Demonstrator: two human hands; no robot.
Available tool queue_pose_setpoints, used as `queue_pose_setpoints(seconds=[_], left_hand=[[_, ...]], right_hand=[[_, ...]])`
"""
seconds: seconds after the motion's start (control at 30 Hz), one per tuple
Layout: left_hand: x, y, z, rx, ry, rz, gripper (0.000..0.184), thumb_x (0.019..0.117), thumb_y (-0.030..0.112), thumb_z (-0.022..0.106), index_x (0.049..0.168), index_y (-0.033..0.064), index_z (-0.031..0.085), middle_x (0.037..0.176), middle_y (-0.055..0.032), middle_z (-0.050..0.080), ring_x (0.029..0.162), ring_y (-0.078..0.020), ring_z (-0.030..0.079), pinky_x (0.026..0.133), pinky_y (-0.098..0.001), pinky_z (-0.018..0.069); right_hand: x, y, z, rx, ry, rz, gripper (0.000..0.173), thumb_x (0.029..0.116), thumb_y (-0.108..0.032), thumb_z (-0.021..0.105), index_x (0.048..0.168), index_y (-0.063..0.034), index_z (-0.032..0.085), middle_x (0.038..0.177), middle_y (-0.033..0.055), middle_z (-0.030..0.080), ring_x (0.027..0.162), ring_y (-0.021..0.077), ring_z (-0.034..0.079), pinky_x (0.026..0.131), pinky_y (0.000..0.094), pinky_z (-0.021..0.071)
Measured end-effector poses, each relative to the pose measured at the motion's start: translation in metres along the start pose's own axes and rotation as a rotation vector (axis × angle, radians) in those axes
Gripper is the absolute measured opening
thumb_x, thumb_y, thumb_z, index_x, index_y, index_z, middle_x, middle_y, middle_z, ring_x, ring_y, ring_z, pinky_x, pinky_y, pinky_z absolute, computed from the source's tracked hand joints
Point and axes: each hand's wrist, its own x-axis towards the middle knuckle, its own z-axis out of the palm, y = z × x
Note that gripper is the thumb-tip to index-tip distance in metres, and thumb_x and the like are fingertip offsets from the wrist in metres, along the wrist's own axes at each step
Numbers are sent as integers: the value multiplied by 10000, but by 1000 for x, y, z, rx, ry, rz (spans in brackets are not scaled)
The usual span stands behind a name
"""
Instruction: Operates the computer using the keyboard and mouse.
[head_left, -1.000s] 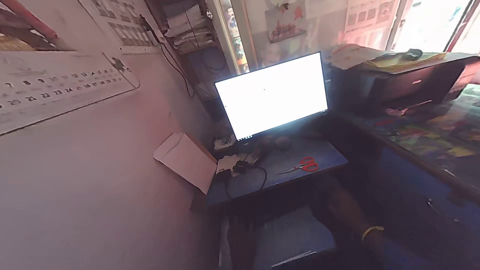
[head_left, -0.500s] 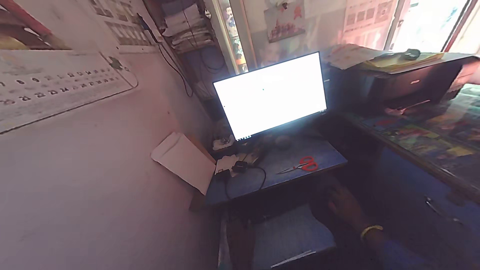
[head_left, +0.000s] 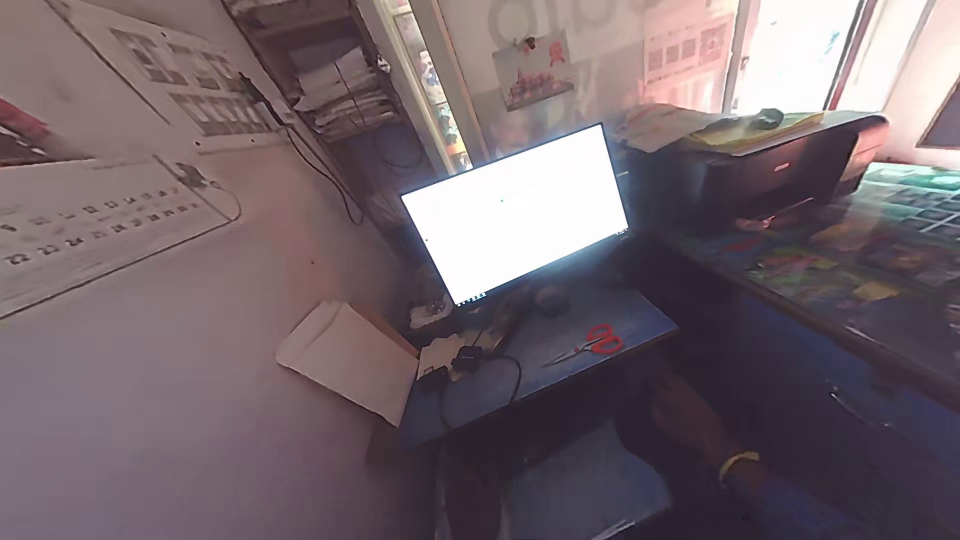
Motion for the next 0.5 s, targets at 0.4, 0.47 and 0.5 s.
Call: queue_pose_setpoints(seconds=[0.4, 0.47, 0.5], left_hand=[[8, -12, 13, -30, 94, -30, 632, 1049, 439, 480, 1460, -41, 499, 1465, -270, 535, 1354, -406, 538, 1121, -559, 437], [10, -14, 16, -40, 117, -3, 628, 1043, 409, 502, 1462, -58, 485, 1464, -285, 527, 1364, -417, 524, 1134, -564, 423], [10, -13, 14, -46, 128, 10, 619, 1042, 392, 512, 1457, -65, 486, 1465, -287, 525, 1370, -419, 517, 1141, -561, 416]], right_hand=[[-2, -2, 2, 23, 29, -28, 463, 1034, -384, 482, 1424, -166, 598, 1519, 167, 503, 1402, 333, 495, 1123, 477, 457], [0, -1, 2, 30, 43, -27, 461, 1039, -377, 471, 1424, -158, 601, 1521, 172, 501, 1406, 337, 490, 1126, 476, 453], [0, -1, 3, 31, 62, -34, 459, 1045, -373, 459, 1419, -153, 605, 1516, 174, 505, 1405, 338, 492, 1128, 473, 452]])
